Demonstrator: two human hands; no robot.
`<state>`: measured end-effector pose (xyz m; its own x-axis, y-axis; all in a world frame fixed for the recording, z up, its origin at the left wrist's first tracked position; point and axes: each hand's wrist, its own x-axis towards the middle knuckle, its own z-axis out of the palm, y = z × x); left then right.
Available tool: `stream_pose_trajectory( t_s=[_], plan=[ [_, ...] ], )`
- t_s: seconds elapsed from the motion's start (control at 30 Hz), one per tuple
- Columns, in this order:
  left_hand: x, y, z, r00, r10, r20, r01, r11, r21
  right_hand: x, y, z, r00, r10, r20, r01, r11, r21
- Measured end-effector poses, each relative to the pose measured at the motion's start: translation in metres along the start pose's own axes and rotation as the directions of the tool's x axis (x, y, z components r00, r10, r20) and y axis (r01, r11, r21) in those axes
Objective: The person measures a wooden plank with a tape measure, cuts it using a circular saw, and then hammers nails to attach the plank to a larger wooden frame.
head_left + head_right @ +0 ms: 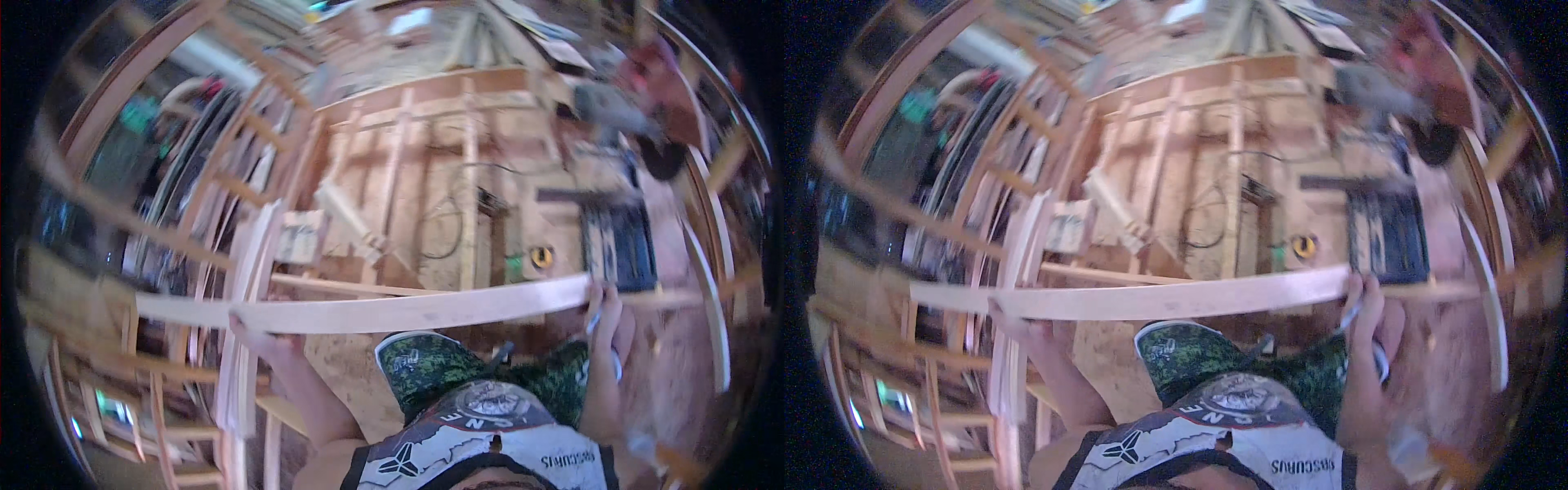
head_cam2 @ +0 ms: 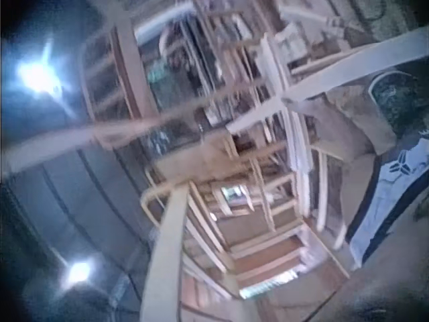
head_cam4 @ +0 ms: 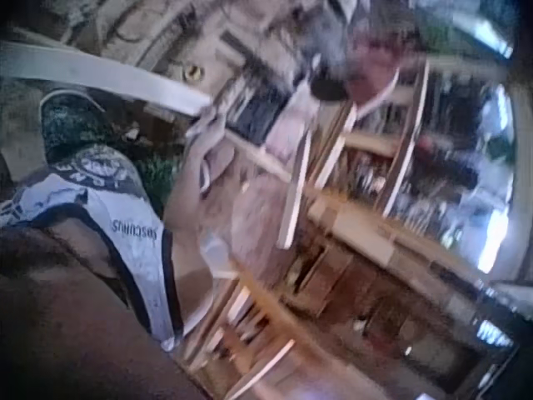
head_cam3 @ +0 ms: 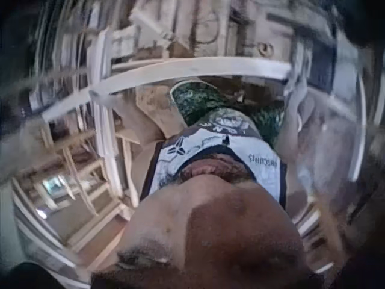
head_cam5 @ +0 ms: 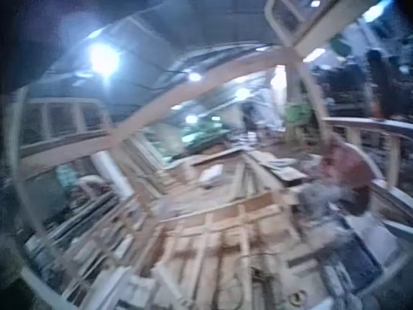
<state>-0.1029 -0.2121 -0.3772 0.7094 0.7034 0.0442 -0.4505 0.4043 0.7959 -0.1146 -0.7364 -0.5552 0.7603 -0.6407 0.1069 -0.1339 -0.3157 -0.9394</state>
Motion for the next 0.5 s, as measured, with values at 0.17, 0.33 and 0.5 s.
stream_pose_trajectory(
  t_s=[0.17, 0.33, 0.5],
  plan=[
    [0.033, 0.085, 0.019, 0.936, 0.338, -0.099, -0.315, 0.929, 0.193, -0.039, 0.022, 0.056, 0.959, -0.153, 0.24, 0.131, 0.986, 0.107],
    [0.078, 0.205, 0.054, 0.942, 0.316, 0.11, -0.334, 0.868, 0.367, -0.036, -0.007, 0.056, 0.885, 0.002, 0.466, -0.135, 0.958, 0.252],
    [0.082, 0.239, 0.035, 0.908, 0.328, 0.259, -0.417, 0.668, 0.616, -0.005, -0.018, 0.018, 0.913, -0.134, 0.386, -0.041, 0.91, 0.412]
  ],
)
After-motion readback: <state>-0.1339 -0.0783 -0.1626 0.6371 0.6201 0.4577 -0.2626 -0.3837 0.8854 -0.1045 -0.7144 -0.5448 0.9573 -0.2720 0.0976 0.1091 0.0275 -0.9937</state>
